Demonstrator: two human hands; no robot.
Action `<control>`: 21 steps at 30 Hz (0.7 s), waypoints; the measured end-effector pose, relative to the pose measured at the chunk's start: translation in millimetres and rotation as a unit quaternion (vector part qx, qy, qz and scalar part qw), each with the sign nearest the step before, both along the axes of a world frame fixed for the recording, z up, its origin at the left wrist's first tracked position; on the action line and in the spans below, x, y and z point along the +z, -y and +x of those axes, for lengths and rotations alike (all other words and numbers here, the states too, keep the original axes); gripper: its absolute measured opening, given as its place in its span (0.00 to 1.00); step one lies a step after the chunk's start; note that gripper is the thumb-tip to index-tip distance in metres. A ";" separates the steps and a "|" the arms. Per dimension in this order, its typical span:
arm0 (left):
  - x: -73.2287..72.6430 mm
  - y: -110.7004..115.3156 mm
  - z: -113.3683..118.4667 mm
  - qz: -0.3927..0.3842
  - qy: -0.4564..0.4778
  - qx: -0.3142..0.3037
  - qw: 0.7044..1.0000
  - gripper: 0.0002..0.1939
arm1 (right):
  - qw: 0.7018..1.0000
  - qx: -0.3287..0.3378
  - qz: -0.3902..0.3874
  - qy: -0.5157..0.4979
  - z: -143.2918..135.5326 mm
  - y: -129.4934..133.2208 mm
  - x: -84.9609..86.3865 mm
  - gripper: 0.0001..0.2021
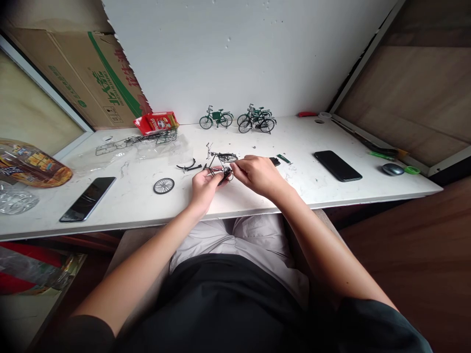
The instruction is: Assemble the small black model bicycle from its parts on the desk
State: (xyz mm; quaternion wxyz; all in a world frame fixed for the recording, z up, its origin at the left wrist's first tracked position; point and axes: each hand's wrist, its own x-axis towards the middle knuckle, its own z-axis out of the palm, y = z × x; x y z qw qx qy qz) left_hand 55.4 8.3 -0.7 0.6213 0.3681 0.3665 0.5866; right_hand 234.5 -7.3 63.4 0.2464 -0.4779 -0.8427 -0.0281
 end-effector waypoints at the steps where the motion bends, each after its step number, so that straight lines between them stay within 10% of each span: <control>1: -0.7 -0.3 0.0 0.001 -0.002 0.002 1.000 0.15 | 1.000 -0.004 -0.006 -0.005 0.6 -0.3 -0.5 0.22; 21: -16.9 -12.1 -3.0 0.055 0.008 0.064 0.996 0.23 | 0.998 0.053 0.006 0.025 3.7 -0.1 -6.5 0.16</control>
